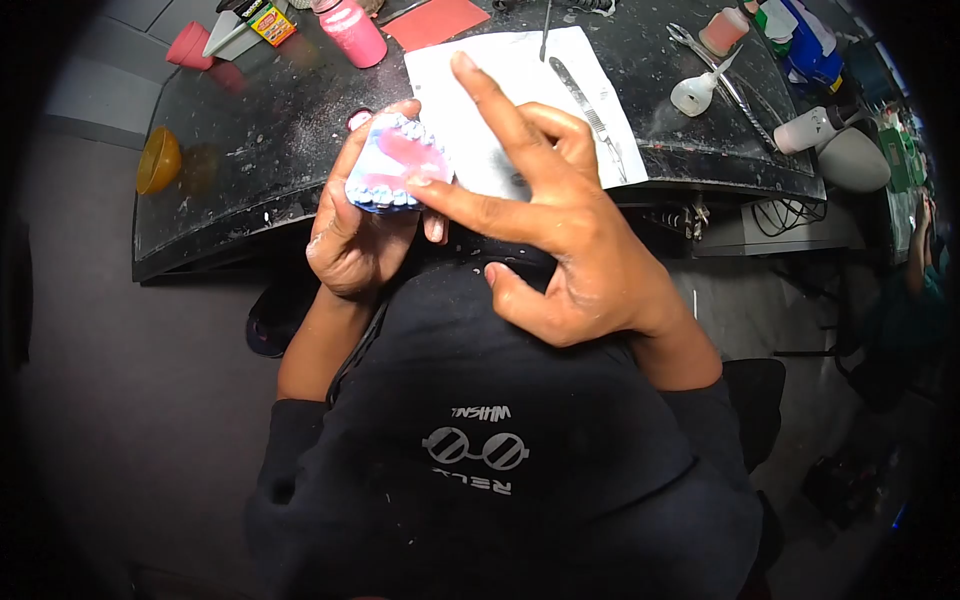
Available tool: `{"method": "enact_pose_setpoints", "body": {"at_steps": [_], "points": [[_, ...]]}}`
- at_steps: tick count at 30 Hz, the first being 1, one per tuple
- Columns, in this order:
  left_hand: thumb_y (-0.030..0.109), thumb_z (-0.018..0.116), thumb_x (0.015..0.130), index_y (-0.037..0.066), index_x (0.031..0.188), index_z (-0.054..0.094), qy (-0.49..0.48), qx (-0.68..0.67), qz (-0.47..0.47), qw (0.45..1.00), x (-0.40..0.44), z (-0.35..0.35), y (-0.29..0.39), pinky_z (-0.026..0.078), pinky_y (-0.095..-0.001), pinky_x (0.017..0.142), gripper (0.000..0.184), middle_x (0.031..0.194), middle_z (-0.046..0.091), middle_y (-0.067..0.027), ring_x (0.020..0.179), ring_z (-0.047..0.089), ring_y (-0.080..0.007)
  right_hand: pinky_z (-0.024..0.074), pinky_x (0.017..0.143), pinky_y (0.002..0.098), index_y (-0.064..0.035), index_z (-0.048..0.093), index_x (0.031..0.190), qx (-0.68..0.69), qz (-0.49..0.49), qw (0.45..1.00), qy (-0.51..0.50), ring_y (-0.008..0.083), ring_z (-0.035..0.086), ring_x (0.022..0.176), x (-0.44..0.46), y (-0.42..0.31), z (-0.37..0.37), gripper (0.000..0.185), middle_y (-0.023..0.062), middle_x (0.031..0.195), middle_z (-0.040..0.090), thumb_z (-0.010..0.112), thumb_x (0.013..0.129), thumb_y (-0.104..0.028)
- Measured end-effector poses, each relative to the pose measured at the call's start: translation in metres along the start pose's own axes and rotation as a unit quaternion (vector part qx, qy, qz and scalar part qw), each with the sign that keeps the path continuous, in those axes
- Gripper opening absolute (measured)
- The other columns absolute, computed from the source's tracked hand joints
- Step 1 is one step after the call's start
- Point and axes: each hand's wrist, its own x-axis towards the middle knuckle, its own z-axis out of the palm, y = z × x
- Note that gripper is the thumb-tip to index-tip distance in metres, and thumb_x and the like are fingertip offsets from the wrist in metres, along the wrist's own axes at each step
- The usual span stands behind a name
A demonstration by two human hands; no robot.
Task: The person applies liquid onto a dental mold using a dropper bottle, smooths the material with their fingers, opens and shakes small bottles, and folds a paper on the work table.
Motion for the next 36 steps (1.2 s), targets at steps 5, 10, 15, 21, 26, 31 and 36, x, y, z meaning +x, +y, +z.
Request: {"method": "enact_pose_setpoints", "body": {"at_steps": [5, 10, 15, 21, 26, 31, 36], "points": [[0.053, 0.052, 0.103, -0.013, 0.150, 0.031, -0.001, -0.040, -0.009, 0.999, 0.000, 0.000, 0.000, 0.055, -0.0318, 0.071, 0.084, 0.127, 0.060, -0.0219, 0.089, 0.065, -0.0227, 0.0255, 0.113, 0.0418, -0.0176, 0.075, 0.129, -0.055, -0.006, 0.998, -0.016, 0.0332, 0.045, 0.134, 0.004, -0.001, 0.004, 0.073, 0.0336, 0.163, 0.029, 0.064, 0.056, -0.020], [0.055, 0.049, 0.103, -0.015, 0.147, 0.035, 0.036, -0.067, -0.036, 0.996, 0.000, 0.008, 0.001, 0.053, -0.0279, 0.064, 0.084, 0.123, 0.060, -0.0208, 0.088, 0.064, -0.0198, 0.0274, 0.112, 0.0389, -0.0237, 0.075, 0.129, -0.157, -0.038, 0.987, -0.003, 0.0313, 0.047, 0.126, 0.006, 0.001, 0.008, 0.072, 0.0286, 0.163, 0.033, 0.063, 0.059, -0.019], [0.058, 0.047, 0.103, -0.017, 0.145, 0.037, 0.017, -0.065, -0.077, 0.995, 0.000, 0.000, 0.000, 0.051, -0.0242, 0.059, 0.086, 0.123, 0.060, -0.0208, 0.088, 0.064, -0.0170, 0.0276, 0.111, 0.0374, -0.0238, 0.075, 0.129, -0.199, -0.064, 0.978, -0.004, 0.0301, 0.048, 0.123, 0.010, 0.000, 0.005, 0.071, 0.0260, 0.163, 0.035, 0.062, 0.059, -0.019], [0.056, 0.044, 0.105, -0.017, 0.145, 0.037, 0.029, -0.049, -0.073, 0.996, 0.000, 0.002, 0.000, 0.051, -0.0246, 0.059, 0.083, 0.122, 0.060, -0.0206, 0.091, 0.064, -0.0174, 0.0279, 0.111, 0.0381, -0.0196, 0.076, 0.126, -0.146, -0.033, 0.989, -0.008, 0.0305, 0.048, 0.125, 0.005, -0.006, 0.005, 0.072, 0.0277, 0.162, 0.036, 0.059, 0.057, -0.015], [0.052, 0.039, 0.108, -0.016, 0.146, 0.037, 0.055, -0.119, -0.035, 0.991, 0.000, 0.003, -0.002, 0.052, -0.0267, 0.060, 0.078, 0.135, 0.057, -0.0244, 0.094, 0.065, -0.0196, 0.0269, 0.111, 0.0381, -0.0175, 0.080, 0.119, -0.128, -0.005, 0.992, -0.012, 0.0315, 0.047, 0.126, -0.002, -0.011, 0.000, 0.069, 0.0286, 0.161, 0.037, 0.059, 0.054, -0.012], [0.054, 0.029, 0.109, -0.014, 0.147, 0.037, 0.066, -0.177, -0.079, 0.979, -0.002, -0.004, -0.003, 0.049, -0.0268, 0.056, 0.078, 0.139, 0.055, -0.0276, 0.083, 0.063, -0.0195, 0.0265, 0.111, 0.0378, -0.0154, 0.083, 0.110, -0.134, -0.003, 0.991, 0.005, 0.0303, 0.047, 0.126, -0.009, -0.010, -0.011, 0.061, 0.0283, 0.159, 0.040, 0.059, 0.053, -0.014], [0.055, 0.018, 0.109, -0.016, 0.139, 0.045, 0.083, -0.169, -0.147, 0.971, 0.000, -0.006, 0.003, 0.041, -0.0254, 0.046, 0.082, 0.119, 0.063, -0.0280, 0.058, 0.052, -0.0165, 0.0244, 0.117, 0.0444, -0.0088, 0.066, 0.135, -0.289, -0.003, 0.939, 0.187, 0.0343, 0.044, 0.141, -0.022, 0.040, -0.056, 0.057, 0.0196, 0.155, 0.049, 0.068, 0.078, -0.012]]}}
